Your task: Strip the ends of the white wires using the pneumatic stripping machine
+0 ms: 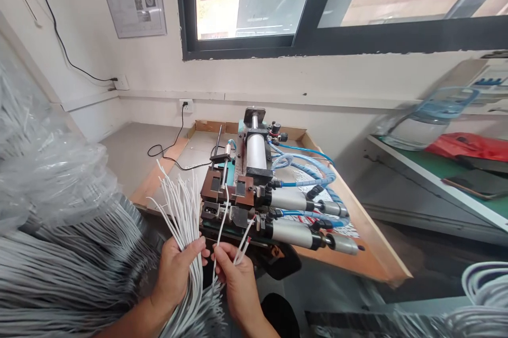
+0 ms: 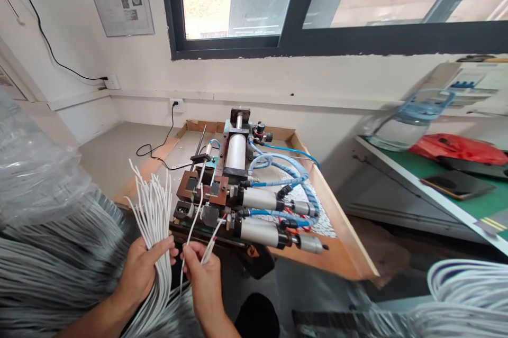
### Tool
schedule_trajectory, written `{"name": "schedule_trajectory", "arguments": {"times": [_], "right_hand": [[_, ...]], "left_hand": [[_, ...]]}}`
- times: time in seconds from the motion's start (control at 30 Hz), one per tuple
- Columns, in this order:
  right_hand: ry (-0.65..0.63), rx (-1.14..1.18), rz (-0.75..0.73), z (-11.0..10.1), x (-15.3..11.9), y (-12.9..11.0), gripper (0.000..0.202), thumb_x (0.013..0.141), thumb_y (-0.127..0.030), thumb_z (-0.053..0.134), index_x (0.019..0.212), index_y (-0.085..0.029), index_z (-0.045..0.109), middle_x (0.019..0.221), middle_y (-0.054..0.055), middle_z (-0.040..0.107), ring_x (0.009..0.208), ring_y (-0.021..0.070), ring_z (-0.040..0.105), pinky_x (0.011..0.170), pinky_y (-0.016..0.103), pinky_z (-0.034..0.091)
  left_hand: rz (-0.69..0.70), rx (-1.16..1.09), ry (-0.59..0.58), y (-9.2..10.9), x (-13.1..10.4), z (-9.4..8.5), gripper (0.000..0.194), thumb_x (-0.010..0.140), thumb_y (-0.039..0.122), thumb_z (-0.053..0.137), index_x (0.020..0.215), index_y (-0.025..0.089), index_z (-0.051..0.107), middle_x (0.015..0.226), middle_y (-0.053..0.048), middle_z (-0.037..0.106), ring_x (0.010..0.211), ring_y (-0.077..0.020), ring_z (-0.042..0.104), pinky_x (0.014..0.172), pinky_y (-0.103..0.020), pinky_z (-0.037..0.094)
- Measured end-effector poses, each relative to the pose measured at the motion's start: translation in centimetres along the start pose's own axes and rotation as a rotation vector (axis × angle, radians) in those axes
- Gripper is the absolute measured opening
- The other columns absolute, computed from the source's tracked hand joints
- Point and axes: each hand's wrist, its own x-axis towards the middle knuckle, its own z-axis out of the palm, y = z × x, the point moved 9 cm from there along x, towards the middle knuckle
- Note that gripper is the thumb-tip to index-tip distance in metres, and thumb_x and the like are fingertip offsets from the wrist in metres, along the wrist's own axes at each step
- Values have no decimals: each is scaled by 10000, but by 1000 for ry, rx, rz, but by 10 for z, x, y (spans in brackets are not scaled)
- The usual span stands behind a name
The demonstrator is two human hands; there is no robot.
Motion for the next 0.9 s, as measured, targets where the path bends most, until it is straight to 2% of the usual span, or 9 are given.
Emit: {"name": "schedule_trajectory", "arguments": {"times": [0.13, 0.47, 0.67, 0.83, 0.9], "right_hand": [[2, -108, -22, -10, -6, 10, 231, 645, -350, 682, 694, -125, 656, 505, -23, 492, 439, 66, 333, 413, 201, 271], [97, -211, -27, -18, -4, -6, 280, 575, -396, 692, 502, -133, 626, 425, -16, 488, 397, 85, 346, 372, 213, 251], [103, -230, -2, -17, -5, -2, 246, 619, -359, 673, 543, -132, 617, 431, -34, 465, 396, 74, 323, 391, 210, 261], [-30, -334, -132, -6, -8, -18, 246, 679, -381, 631, 685, -142, 688, 569, 15, 591, 549, 148, 488, 535, 252, 387], [-23, -403, -190, -12, -7, -21, 251, 702, -384, 607, 740, -153, 698, 654, 38, 639, 640, 185, 537, 615, 277, 412]], "left_hand": [[-10, -45, 15, 0, 0, 0, 222, 609, 265, 701, 757, 124, 614, 556, 12, 616, 471, -124, 567, 457, -235, 463], [-39, -30, 14, 0, -2, 3, 245, 601, 258, 708, 771, 111, 610, 557, 9, 613, 479, -120, 571, 460, -236, 470], [-44, -68, 10, 1, -5, 3, 277, 574, 257, 719, 788, 110, 621, 566, 1, 623, 475, -127, 580, 462, -240, 471], [-49, -54, 5, 3, -7, 4, 238, 587, 281, 704, 736, 107, 642, 565, -27, 653, 477, -144, 591, 493, -262, 482], [-41, -19, -2, 3, -8, 4, 220, 602, 288, 693, 710, 103, 643, 545, -36, 655, 469, -148, 588, 492, -266, 479]]}}
